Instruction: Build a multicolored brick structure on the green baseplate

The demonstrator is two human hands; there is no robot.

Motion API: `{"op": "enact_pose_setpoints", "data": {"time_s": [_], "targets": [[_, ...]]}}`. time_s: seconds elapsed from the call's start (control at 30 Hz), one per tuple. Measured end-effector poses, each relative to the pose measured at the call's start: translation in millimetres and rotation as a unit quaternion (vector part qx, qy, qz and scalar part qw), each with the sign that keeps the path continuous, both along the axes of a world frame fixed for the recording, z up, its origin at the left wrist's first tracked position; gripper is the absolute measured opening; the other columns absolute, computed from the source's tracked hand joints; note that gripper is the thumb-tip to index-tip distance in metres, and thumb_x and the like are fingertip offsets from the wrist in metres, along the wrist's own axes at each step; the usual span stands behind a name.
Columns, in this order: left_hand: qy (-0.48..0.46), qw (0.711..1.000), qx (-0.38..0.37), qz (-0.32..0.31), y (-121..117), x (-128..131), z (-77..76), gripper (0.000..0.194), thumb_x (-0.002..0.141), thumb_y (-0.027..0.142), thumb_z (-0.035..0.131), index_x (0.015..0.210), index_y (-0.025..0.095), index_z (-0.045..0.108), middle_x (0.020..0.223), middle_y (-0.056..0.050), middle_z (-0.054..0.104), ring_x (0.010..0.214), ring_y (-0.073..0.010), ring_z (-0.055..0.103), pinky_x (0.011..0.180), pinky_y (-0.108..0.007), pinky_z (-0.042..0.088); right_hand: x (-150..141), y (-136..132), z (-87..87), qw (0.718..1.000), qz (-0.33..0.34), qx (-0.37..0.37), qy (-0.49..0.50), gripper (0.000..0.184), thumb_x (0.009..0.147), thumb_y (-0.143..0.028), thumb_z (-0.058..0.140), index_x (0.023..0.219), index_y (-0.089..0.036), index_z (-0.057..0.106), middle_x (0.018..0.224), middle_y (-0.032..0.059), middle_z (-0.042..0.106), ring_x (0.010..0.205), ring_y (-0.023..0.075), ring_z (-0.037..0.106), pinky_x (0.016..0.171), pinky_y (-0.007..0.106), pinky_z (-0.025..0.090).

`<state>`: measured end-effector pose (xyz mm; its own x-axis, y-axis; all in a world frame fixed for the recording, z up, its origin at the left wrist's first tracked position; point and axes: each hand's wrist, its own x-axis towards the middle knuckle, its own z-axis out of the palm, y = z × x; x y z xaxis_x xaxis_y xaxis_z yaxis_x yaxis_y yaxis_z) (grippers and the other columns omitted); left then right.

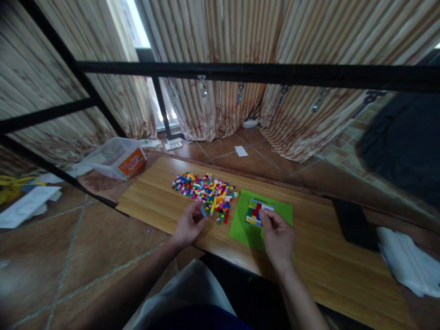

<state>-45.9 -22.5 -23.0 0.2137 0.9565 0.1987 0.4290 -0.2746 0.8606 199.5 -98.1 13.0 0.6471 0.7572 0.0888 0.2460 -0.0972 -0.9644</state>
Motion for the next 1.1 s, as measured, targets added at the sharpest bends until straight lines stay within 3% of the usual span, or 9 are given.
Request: {"op": "enact_pose_setpoints", "data": {"time_s": [0.13,0.2,0.27,0.4,0.73,0.9,0.97,1.1], "targets": [[-0.106,0.989,-0.106,-0.008,-24.5,3.8,10.1,0.044,0.072,0.029,0.07,0.112,0.016,0.059,0.101,-0.007,0.065,0.089,-0.0182,0.063,0.082,-0.032,0.051,-56.1,-19.0,1.8,0.987,0.151,-0.011,-0.057,0.026,0.083,-0.041,0.06,0.097,-0.023,0.071,0.102,0.0065,0.071,0.089,0.0201,0.065,0.08,0.035,0.052],[-0.157,0.968,-0.194,-0.036,-39.1,10.9,14.8,0.041,0.069,0.031,0.072,0.106,0.016,0.061,0.091,-0.004,0.066,0.081,-0.0161,0.062,0.075,-0.029,0.05,-77.4,-30.3,-1.3,0.973,0.217,-0.012,-0.078,0.031,0.084,-0.036,0.061,0.112,-0.025,0.068,0.107,0.006,0.07,0.09,0.0191,0.066,0.079,0.033,0.053],[-0.205,0.936,-0.271,-0.097,-52.2,19.8,18.8,0.036,0.068,0.032,0.074,0.098,0.016,0.061,0.081,-0.001,0.065,0.072,-0.0137,0.061,0.067,-0.025,0.048,-90.5,-41.3,-4.2,0.967,0.24,0.003,-0.087,0.031,0.086,-0.03,0.058,0.115,-0.028,0.067,0.11,0.0054,0.069,0.099,0.0193,0.065,0.087,0.033,0.052],[-0.247,0.895,-0.326,-0.177,-66.2,36.1,23.0,0.027,0.069,0.034,0.075,0.082,0.016,0.061,0.071,0.002,0.062,0.065,-0.0099,0.056,0.063,-0.022,0.043,-91.3,-58.7,-6.4,0.974,0.212,0.009,-0.078,0.023,0.089,-0.028,0.053,0.103,-0.027,0.072,0.101,0.0046,0.071,0.095,0.0193,0.067,0.084,0.032,0.053],[-0.256,0.869,-0.375,-0.195,-67.8,65.8,24.0,0.032,0.066,0.038,0.079,0.082,0.014,0.065,0.075,-0.001,0.066,0.069,-0.0109,0.06,0.069,-0.024,0.046,-56.1,-77.3,-16.2,0.992,0.119,-0.044,-0.003,0.027,0.086,-0.044,0.06,0.1,-0.025,0.074,0.092,0.004,0.075,0.077,0.0198,0.07,0.071,0.028,0.054],[-0.208,0.893,-0.355,-0.184,-64.9,74.6,21.2,0.032,0.071,0.037,0.075,0.091,0.015,0.063,0.07,0.001,0.061,0.061,-0.0096,0.056,0.06,-0.022,0.044,-46.7,-84.7,-28.0,0.995,0.081,-0.058,0.019,0.033,0.088,-0.047,0.056,0.103,-0.023,0.073,0.094,0.0063,0.075,0.078,0.0214,0.071,0.071,0.031,0.056],[-0.16,0.927,-0.297,-0.164,-61.8,78.2,19.1,0.029,0.075,0.033,0.071,0.097,0.016,0.063,0.074,0.0,0.06,0.064,-0.0107,0.056,0.06,-0.023,0.044,-40.2,-87.3,-30.7,0.996,0.053,-0.061,0.025,0.036,0.089,-0.048,0.054,0.106,-0.022,0.071,0.092,0.0075,0.076,0.077,0.0225,0.072,0.07,0.032,0.057],[-0.053,0.982,-0.123,-0.135,-51.7,90.1,20.6,0.03,0.079,0.02,0.061,0.109,0.02,0.059,0.106,-0.006,0.061,0.087,-0.0159,0.06,0.075,-0.029,0.051,-21.1,-88.6,-28.2,0.998,-0.012,-0.061,0.018,0.04,0.089,-0.05,0.052,0.112,-0.021,0.068,0.092,0.0093,0.076,0.076,0.0235,0.072,0.068,0.034,0.057]]}}
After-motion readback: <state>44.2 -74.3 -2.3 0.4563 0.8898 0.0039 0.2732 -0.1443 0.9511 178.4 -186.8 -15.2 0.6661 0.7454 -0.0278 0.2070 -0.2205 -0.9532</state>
